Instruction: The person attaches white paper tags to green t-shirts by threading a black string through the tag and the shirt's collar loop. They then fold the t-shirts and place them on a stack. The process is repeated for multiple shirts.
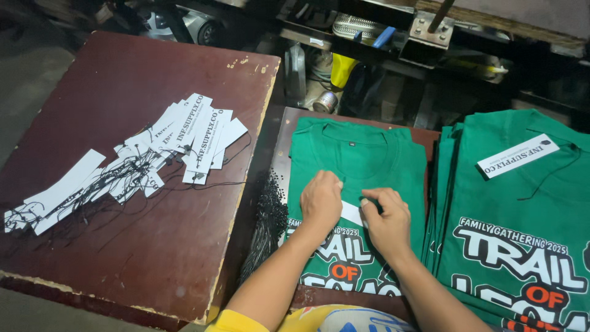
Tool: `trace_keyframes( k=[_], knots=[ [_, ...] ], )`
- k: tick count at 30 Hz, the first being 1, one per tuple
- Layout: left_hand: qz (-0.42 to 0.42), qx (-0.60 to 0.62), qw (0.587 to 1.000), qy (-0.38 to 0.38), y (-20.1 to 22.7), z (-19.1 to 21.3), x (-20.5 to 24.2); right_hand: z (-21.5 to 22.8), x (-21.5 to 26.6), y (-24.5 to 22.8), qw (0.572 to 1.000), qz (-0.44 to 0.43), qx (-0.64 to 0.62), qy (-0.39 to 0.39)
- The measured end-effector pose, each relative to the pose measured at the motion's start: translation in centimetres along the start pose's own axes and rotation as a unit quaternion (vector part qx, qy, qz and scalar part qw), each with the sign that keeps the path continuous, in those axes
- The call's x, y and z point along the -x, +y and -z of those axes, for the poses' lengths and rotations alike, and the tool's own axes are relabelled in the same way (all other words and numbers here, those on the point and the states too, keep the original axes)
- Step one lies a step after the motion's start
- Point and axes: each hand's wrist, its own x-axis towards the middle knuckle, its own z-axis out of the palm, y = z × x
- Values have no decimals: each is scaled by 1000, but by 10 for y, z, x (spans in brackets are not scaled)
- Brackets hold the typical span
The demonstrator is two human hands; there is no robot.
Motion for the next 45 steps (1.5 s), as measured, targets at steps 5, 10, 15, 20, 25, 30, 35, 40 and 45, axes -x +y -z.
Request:
trace_keyframes(
  k=[5,10,15,20,25,30,35,40,45],
  knots=[
    [16,94,995,42,20,13,2,-10,-27,-25,977,-162,-136,-38],
    [-22,134,988,71,23,4,1,-27,-42,-39,925,-287,-242,-60],
    [-45,123,988,82,17,-1,0,-43,-49,-8,916,-275,-291,-38],
    [-15,162,983,88,20,16,-7,-36,-60,-28,913,-262,-312,-39],
    [177,349,920,-32,15,-2,-34,-33,-81,-40,907,-257,-331,-44],
    [137,272,950,74,27,11,-73,-30,-118,-12,892,-286,-346,-57],
    [123,288,949,11,10,-18,-90,-33,-139,9,901,-267,-333,-73],
    [185,471,861,-57,2,-41,-104,-36,-157,15,917,-242,-304,-89],
    [167,512,840,-63,-10,-54,-107,-44,-165,19,932,-237,-251,-107]
  ],
)
